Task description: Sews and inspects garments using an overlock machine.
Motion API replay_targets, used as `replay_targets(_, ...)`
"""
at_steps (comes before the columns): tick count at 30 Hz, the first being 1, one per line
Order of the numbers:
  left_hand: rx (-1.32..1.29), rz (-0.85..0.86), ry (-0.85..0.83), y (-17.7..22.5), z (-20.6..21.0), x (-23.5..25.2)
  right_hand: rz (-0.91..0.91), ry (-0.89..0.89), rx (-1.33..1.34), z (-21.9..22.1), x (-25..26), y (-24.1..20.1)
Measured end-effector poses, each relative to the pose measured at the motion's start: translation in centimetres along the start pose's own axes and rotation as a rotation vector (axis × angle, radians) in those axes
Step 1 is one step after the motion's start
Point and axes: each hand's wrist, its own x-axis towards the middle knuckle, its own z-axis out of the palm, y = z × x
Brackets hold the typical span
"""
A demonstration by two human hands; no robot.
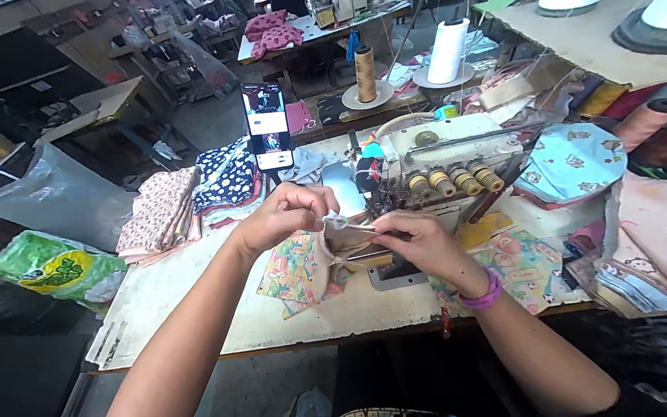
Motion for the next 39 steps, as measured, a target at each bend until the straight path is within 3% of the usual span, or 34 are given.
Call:
replay_targets(8, -0.067, 0.050, -0.028, -0.6, -0.7, -1.6, -0.217, 0.060, -0.025, 1.4, 2.6, -3.3)
replay_targets(16, -0.042, 0.065, -0.038, -0.4, -0.6, -1.7, -0.202, 0.044, -0.056, 1.1, 2.5, -4.5)
replay_targets(18, 0.054, 0.029, -0.036, 0.3, -0.2, -1.8, -0.148, -0.020, -0.075, 0.1, 1.7, -5.0)
replay_targets(21, 0.469, -0.106, -0.122, 1.8, 2.5, -2.0, 0.033, -0.183, -0.169, -1.8, -1.5, -5.6)
replay_targets(24, 0.765, -0.255, -0.210, 0.4, 6.0, -2.4, 0.256, -0.249, -0.163, -1.2, -5.7, -3.1)
replay_targets(26, 0.905, -0.191, -0.160, -1.3, 7.7, -2.5, 0.322, -0.182, -0.104, -0.6, -7.6, -2.4)
replay_targets(28, 1.015, -0.019, -0.038, -2.7, 8.5, -2.4, 0.258, -0.068, -0.073, -0.6, -8.2, -3.5)
replay_targets(30, 0.989, 0.094, 0.039, -3.8, 8.6, -2.2, 0.245, 0.003, -0.040, -0.3, -8.7, -4.2)
replay_targets(35, 0.913, 0.151, 0.151, -6.2, 9.2, -2.6, 0.304, 0.081, -0.019, 0.7, -10.2, -3.1)
replay_targets(39, 0.858, 0.196, 0.139, -6.5, 9.7, -2.9, 0.264, 0.120, -0.009, 0.8, -10.4, -3.8)
